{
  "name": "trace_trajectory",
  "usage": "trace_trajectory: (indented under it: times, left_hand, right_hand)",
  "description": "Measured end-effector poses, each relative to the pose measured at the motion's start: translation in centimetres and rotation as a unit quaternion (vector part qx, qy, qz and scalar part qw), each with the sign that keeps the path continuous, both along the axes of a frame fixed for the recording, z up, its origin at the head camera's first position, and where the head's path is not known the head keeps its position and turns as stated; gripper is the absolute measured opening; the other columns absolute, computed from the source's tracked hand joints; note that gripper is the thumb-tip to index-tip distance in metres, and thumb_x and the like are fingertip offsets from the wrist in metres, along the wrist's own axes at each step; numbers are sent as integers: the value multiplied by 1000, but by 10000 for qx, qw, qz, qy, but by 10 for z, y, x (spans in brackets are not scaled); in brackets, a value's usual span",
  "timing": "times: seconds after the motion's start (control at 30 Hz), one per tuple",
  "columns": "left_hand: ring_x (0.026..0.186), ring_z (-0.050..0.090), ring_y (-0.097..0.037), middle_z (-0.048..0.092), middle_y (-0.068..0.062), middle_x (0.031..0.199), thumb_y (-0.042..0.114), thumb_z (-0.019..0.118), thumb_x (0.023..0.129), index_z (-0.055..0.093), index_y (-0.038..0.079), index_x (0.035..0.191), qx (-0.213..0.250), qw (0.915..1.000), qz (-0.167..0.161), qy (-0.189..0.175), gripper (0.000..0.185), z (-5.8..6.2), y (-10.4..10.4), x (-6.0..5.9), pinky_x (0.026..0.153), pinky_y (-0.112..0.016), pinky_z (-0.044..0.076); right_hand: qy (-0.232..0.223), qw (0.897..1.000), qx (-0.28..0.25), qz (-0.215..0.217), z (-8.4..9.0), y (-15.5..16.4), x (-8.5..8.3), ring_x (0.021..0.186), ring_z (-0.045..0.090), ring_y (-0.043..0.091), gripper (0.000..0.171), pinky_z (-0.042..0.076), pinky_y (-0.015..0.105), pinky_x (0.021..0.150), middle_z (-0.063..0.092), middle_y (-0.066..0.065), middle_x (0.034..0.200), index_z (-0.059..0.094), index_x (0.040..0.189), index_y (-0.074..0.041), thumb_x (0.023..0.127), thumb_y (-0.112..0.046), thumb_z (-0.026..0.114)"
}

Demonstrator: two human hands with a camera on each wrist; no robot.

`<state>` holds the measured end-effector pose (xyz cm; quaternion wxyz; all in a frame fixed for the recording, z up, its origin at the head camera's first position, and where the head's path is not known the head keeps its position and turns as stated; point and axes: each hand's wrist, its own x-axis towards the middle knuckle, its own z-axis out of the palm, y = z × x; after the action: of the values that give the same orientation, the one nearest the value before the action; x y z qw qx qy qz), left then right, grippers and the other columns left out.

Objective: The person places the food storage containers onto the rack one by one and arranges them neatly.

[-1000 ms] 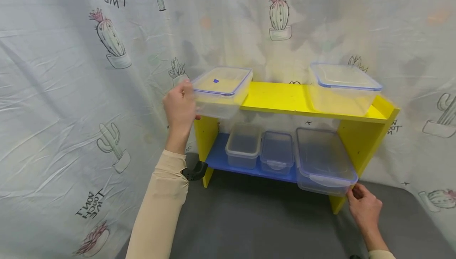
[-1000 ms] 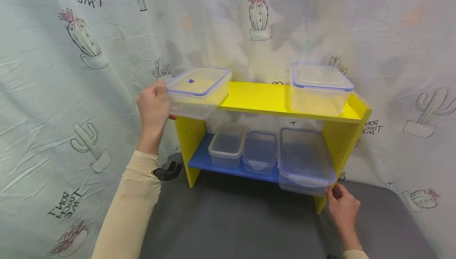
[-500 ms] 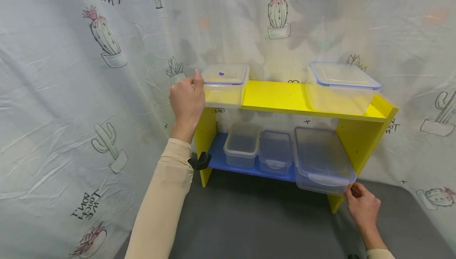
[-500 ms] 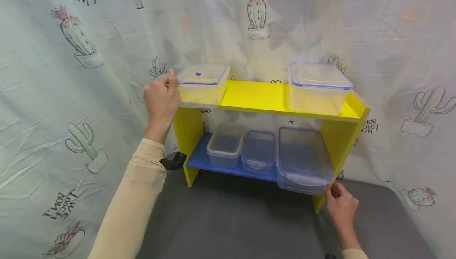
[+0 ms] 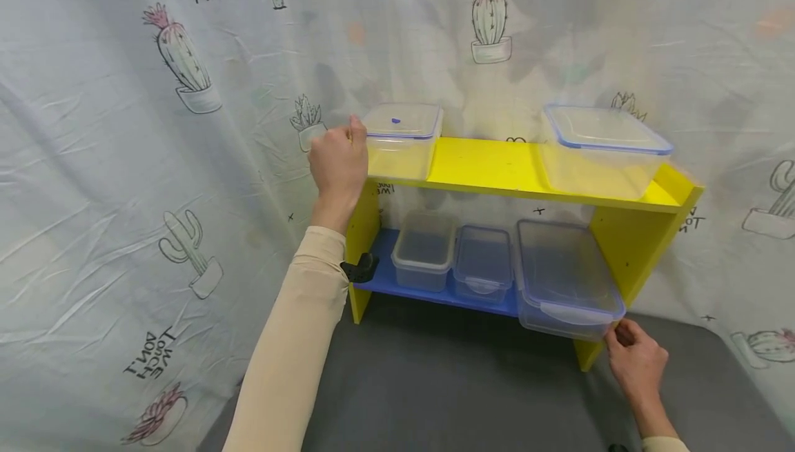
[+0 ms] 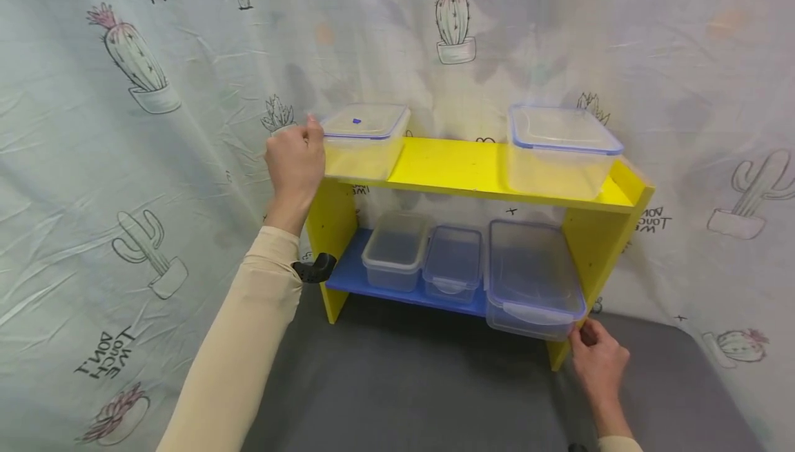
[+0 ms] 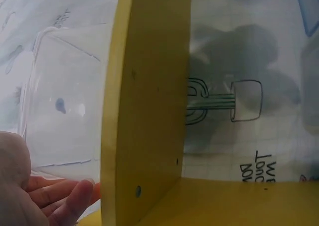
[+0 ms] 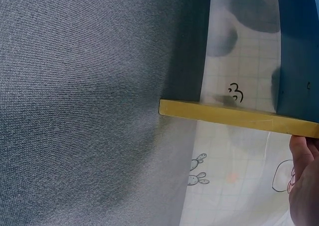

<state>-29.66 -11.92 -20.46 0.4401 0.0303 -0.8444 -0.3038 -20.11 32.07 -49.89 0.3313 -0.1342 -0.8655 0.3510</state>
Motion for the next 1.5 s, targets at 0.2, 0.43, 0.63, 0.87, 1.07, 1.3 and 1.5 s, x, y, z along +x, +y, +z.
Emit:
trace_trajectory:
  times: [0.2, 0.43, 0.63, 0.87, 1.07, 1.3, 1.5]
  left_hand:
    - [60, 55, -28, 61, -14, 66, 43, 30, 103, 56, 4, 63, -173, 9998, 94, -31, 62, -2, 2, -8, 53, -36, 39]
    - [58, 50, -27, 52, -10, 61, 43, 28, 103, 44, 9, 59, -195, 9998, 90, -40, 58, 0, 4, -15, 52, -33, 35]
    - [72, 54, -28, 57, -13, 71, 50, 22, 104, 58, 5, 73, 235, 9994, -134, -224, 65, -11, 3, -11, 66, -34, 40]
    - [74, 61, -29, 68, -15, 87, 41, 30, 104, 65, 3, 104, 17, 9948, -633, 795, 52, -38, -7, 2, 67, -38, 48]
    - [87, 66, -29, 64, -16, 116, 27, 45, 98, 63, 3, 118, -796, 9724, -763, 2055, 35, -71, -22, 15, 68, -42, 55]
    - [78, 66, -30, 63, -16, 111, 24, 50, 95, 63, 4, 115, -1952, 9440, -1272, 2338, 31, -121, -24, 26, 58, -41, 54]
    - [84, 69, -24, 66, -13, 106, 28, 48, 99, 66, 6, 113, -3063, 9075, -2197, 1853, 32, -181, -13, 41, 67, -35, 57]
  right_hand:
    - [-85, 9999, -64, -54, -2, 1, 2, 65, 27, -39, 23, 29, 0, 56, 70, 27, 98, 70, 104, 5, 90, -12, 63]
    - [-157, 9998, -105, -98, 0, 1, 2, 65, 27, -38, 23, 31, 2, 57, 70, 27, 99, 69, 104, 5, 90, -12, 62]
    - [-117, 9999, -47, -80, -3, 0, 4, 66, 27, -39, 23, 33, 7, 64, 71, 26, 98, 70, 105, 4, 90, -12, 63]
    - [98, 10000, -3, -13, -3, -4, 4, 68, 28, -39, 22, 34, 16, 72, 71, 26, 96, 70, 104, 5, 89, -11, 64]
    - [136, 9998, 76, 83, -3, -5, -1, 70, 28, -40, 22, 33, 6, 66, 72, 25, 96, 70, 105, 5, 89, -10, 64]
    - [-65, 9989, 351, 307, -2, -2, 3, 67, 26, -40, 27, 33, 3, 60, 71, 26, 98, 68, 111, 3, 90, -12, 65]
    - [408, 9958, 812, -60, -4, 10, 21, 64, 23, -40, 22, 29, 2, 48, 72, 24, 90, 71, 105, 2, 87, -10, 65]
